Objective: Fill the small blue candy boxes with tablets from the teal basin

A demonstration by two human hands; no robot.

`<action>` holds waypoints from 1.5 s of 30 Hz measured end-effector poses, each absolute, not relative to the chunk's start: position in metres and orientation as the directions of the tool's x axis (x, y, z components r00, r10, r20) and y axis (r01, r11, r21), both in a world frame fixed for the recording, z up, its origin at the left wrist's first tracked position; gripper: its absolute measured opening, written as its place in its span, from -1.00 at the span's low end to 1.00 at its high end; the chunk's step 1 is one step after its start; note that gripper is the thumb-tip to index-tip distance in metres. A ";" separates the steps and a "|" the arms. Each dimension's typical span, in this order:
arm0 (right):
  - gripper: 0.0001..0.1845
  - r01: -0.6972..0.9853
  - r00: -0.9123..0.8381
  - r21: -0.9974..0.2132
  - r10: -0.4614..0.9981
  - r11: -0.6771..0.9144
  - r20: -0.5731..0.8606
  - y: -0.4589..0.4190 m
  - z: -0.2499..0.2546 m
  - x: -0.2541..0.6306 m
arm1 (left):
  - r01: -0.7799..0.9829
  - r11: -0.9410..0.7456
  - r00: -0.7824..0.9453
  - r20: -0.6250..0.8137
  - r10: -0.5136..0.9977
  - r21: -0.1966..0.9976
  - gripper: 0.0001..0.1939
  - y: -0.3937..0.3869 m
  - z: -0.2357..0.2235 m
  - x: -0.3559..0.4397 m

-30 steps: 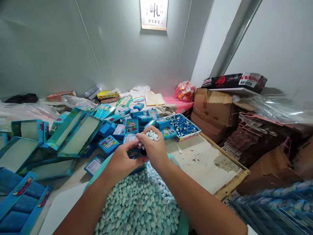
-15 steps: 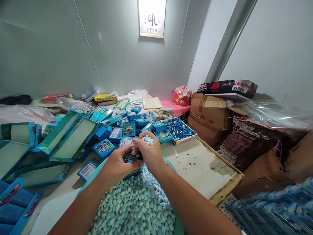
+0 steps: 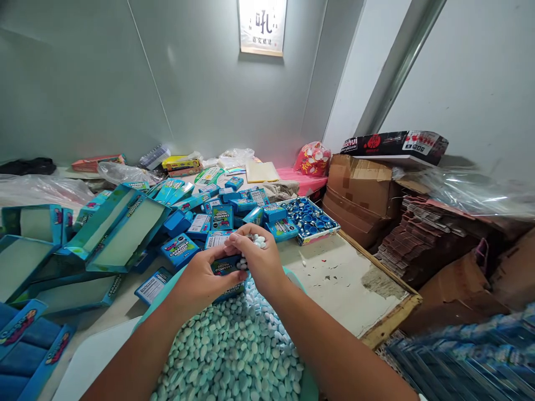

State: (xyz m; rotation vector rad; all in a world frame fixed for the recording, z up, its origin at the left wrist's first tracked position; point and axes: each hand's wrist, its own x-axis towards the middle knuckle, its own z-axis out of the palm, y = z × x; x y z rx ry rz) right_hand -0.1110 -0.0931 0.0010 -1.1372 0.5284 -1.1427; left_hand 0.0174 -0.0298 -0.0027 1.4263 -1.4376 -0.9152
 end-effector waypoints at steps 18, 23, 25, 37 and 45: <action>-0.36 0.493 0.457 -0.868 -0.865 0.055 0.205 -0.092 0.002 -0.112 | -0.361 0.094 0.052 0.121 -0.991 0.928 -0.60 -0.031 -0.002 0.019; -0.34 0.496 0.459 -0.866 -0.865 0.059 0.203 -0.092 0.003 -0.114 | -0.343 0.088 0.050 0.112 -0.993 0.935 -0.56 -0.031 -0.003 0.019; -0.40 0.474 0.451 -0.880 -0.869 0.040 0.203 -0.091 0.003 -0.115 | -0.331 0.092 0.043 0.112 -0.993 0.939 -0.55 -0.031 -0.004 0.019; -0.30 0.478 0.559 -0.877 -0.759 -0.034 0.334 -0.089 0.003 -0.120 | -0.319 0.158 -0.026 0.158 -0.987 0.934 -0.64 -0.031 -0.003 0.025; -0.26 0.463 0.574 -0.885 -0.749 -0.037 0.331 -0.088 0.004 -0.123 | -0.306 0.128 -0.020 0.128 -0.992 0.943 -0.61 -0.029 -0.002 0.025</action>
